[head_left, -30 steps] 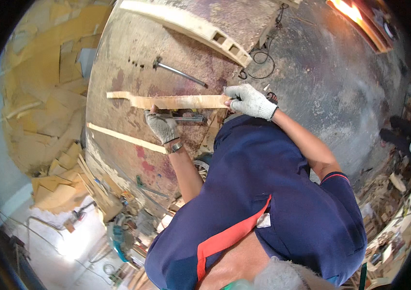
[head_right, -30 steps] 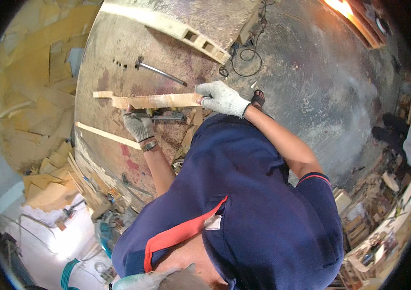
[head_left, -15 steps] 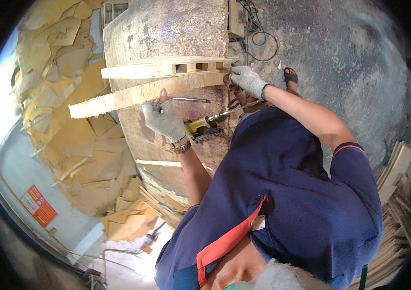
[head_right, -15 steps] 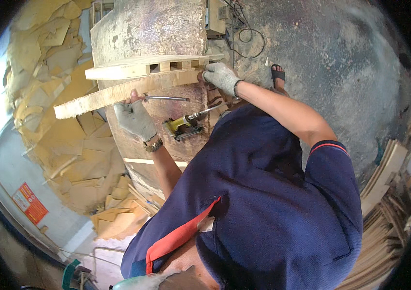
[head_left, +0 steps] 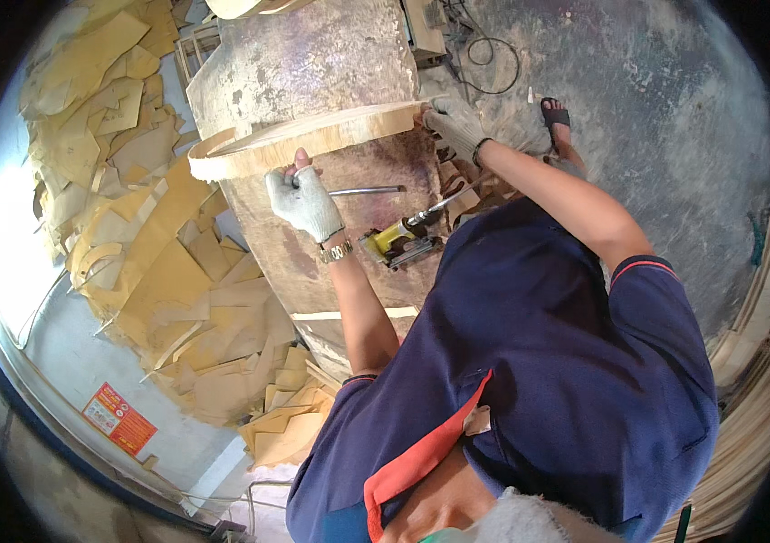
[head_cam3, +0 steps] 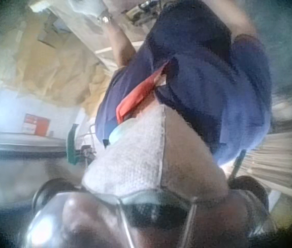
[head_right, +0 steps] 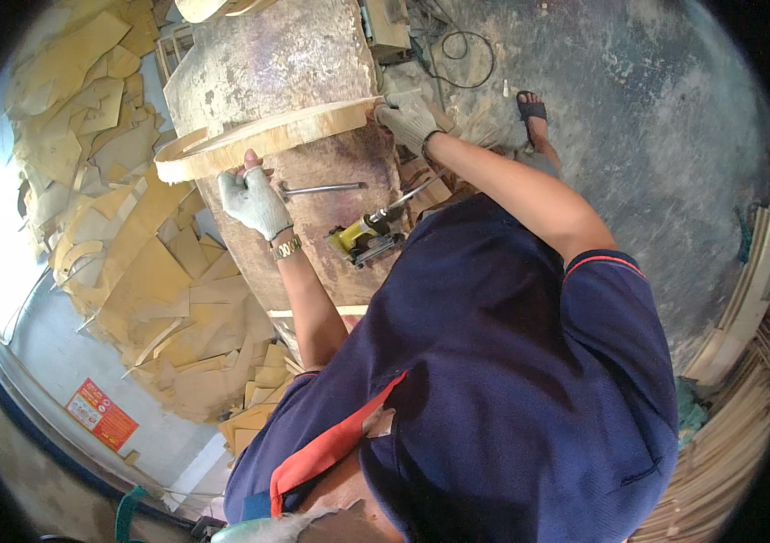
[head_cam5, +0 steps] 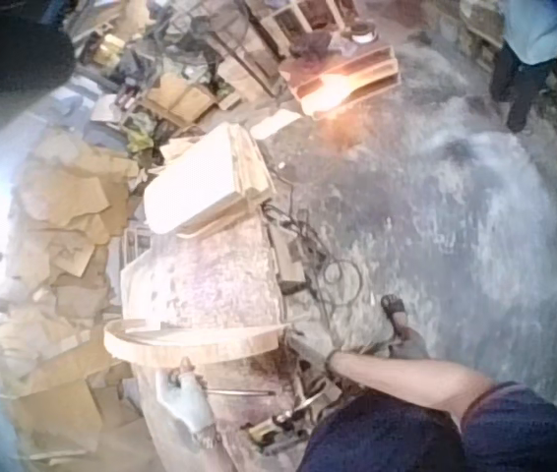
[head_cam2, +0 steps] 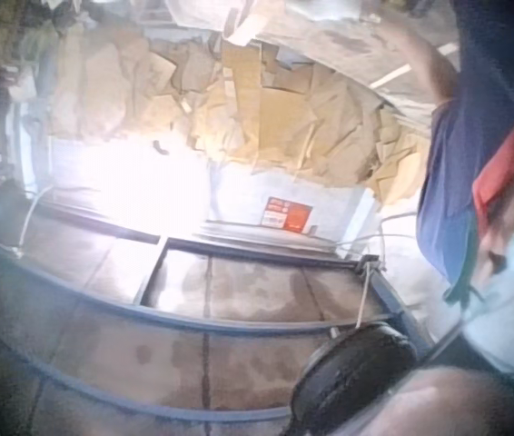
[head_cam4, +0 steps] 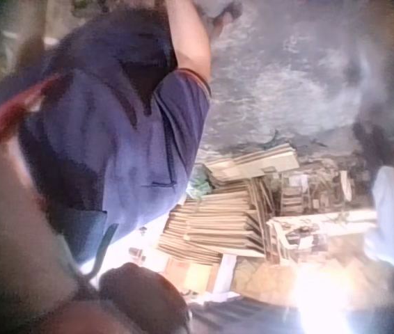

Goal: The person uses a nail gun to attach thin wooden strips to curved wooden pieces on a workbench. They repeatedly position the strips, fire the nail gun, and reposition the pieces to continue assembly.

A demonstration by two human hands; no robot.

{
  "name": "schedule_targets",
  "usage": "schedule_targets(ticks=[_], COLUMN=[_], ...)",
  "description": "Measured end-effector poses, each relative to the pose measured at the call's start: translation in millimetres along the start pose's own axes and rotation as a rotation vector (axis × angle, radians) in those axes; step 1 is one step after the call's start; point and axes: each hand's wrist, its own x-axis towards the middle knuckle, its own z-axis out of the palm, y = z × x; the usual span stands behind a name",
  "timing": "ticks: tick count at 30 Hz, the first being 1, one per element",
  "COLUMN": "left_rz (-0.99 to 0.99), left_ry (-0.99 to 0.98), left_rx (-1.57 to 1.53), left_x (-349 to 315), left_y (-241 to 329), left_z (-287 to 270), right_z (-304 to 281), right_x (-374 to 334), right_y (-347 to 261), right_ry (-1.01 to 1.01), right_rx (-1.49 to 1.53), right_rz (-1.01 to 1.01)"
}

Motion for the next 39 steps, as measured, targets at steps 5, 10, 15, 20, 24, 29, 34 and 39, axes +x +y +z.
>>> schedule_targets(ticks=[5, 10, 15, 20, 24, 29, 34, 39], left_rz=[0.048, -0.007, 0.244, 1.125, 1.059, 1.054, 1.178, 1.259], left_ry=[-0.004, 0.012, 0.261, -0.407, -0.792, -0.886, -0.78, -0.721], left_rx=[0.112, 0.06, 0.578, 0.822, 0.996, 1.025, 0.97, 0.947], left_x=[5.6, 5.5, -12.9, -16.2, -8.0, 0.4, 1.0, 3.3], left_y=[-15.4, -11.5, 15.9, 26.6, 11.5, -12.9, -30.3, -46.1], left_z=[-0.1, 5.0, 19.6, 48.2, 66.3, 63.1, 63.2, 61.2], right_z=[1.1, 0.7, 3.0, -0.1, 0.7, -0.2, -4.6, 16.9], right_x=[6.1, -7.4, -6.6, -5.6, -7.9, -9.1, -10.4, -18.0], right_y=[12.6, 3.5, -1.9, 0.2, -1.9, -1.6, -11.4, -67.6], right_ry=[0.009, 0.06, 0.077, 0.082, 0.061, 0.08, 0.062, 0.293], right_rx=[-0.02, 0.066, -0.067, 0.003, 0.158, 0.109, -0.1, -0.634], right_rz=[0.021, -0.075, -0.041, -0.07, 0.013, -0.072, 0.073, -0.279])
